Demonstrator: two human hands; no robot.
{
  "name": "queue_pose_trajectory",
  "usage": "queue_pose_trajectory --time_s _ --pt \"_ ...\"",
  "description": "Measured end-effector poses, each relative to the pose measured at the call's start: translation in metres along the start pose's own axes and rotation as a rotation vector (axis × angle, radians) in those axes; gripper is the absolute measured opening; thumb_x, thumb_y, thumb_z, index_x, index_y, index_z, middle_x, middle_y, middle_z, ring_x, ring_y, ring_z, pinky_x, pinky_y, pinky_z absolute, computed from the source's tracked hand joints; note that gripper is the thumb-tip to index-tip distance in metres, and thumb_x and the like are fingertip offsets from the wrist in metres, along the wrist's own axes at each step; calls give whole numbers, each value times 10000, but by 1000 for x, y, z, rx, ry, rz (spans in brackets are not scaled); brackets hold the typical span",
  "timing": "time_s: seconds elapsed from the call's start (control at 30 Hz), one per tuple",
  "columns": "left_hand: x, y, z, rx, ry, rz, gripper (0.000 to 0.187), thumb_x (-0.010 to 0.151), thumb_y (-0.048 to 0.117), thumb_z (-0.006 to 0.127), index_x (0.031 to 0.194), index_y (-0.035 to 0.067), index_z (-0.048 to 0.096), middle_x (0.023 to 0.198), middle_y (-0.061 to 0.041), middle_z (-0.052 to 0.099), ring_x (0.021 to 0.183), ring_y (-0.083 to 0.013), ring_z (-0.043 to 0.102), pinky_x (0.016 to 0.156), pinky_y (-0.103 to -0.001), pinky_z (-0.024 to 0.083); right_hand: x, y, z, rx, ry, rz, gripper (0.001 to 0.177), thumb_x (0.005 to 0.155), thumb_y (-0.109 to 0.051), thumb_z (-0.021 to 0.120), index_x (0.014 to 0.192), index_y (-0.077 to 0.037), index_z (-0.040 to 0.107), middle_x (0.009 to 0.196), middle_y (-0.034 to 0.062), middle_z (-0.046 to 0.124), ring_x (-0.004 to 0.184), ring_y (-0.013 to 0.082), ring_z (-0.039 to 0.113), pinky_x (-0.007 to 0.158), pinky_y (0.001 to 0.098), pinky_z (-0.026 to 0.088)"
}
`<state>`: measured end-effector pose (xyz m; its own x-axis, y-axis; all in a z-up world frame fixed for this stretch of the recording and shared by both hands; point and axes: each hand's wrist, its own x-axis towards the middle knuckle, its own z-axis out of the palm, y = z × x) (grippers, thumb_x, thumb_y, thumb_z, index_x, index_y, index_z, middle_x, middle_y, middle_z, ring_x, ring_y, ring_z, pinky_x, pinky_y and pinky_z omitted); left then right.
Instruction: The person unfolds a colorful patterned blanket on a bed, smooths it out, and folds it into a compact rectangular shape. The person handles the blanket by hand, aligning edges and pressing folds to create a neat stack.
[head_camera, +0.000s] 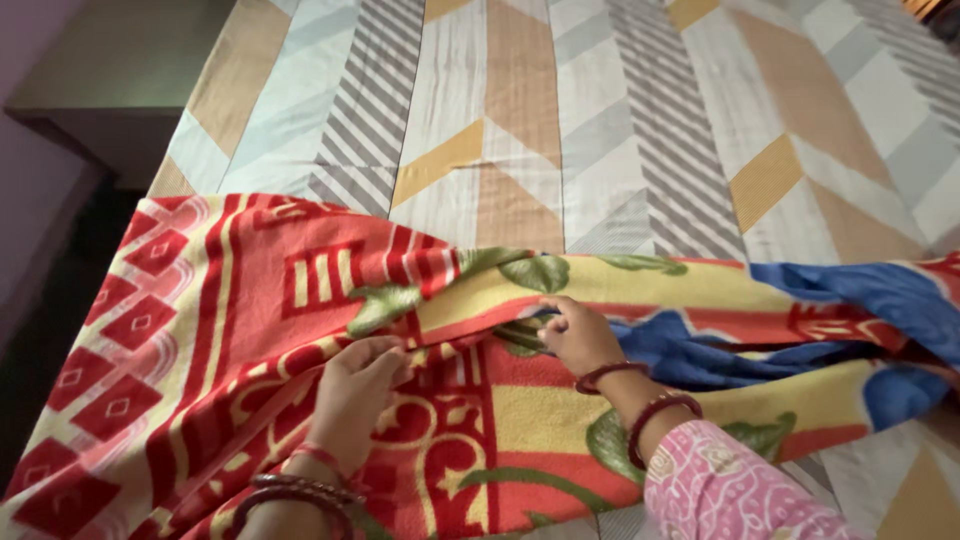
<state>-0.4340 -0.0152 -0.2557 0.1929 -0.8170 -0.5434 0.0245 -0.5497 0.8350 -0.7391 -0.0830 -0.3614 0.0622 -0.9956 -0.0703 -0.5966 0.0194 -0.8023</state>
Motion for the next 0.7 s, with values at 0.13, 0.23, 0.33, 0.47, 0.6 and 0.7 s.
queue_pose_trajectory --time_s 0.13,0.23,0.33,0.47,0.6,0.7 --pt "-1 -13 19 -80 -80 -9 251 930 174 641 1127 38 717 929 -14 745 819 -99 678 674 -246 520 8 -4 21 -197 -42 70 767 771 -147 796 1465 -118 472 902 166 754 848 323 743 776 424 574" --pt "-5 -20 23 -21 -66 -76 253 921 174 661 1141 65 724 932 -1 735 824 -85 667 682 -254 495 14 -2 32 -314 -10 -37 812 729 -159 841 1454 -98 479 999 219 699 899 408 685 768 497 547" --pt "-5 -26 18 12 -55 -134 255 933 200 637 1145 83 715 950 17 742 839 -74 674 712 -251 515 17 0 33 -379 36 -7 479 816 -191 777 1258 -99 618 965 208 718 918 404 694 794 516 545" --pt "-2 -38 11 -46 -67 -73 249 934 191 641 1132 54 706 939 16 732 830 -88 670 699 -255 497 11 -3 24 -412 149 47 168 935 -247 688 1024 -115 740 937 178 753 918 377 714 818 499 562" --pt "-2 -44 20 -79 -40 -120 240 935 189 638 1128 68 714 908 4 734 808 -97 678 668 -267 489 11 -18 9 -391 3 -2 301 874 -211 696 1160 -118 679 926 181 740 853 353 730 775 483 579" --pt "-7 -50 29 -85 -75 -102 243 931 181 642 1132 71 723 878 -16 723 773 -101 658 646 -269 490 7 -27 12 -516 95 -145 408 831 -203 727 1219 -109 647 945 194 738 903 399 698 787 520 548"
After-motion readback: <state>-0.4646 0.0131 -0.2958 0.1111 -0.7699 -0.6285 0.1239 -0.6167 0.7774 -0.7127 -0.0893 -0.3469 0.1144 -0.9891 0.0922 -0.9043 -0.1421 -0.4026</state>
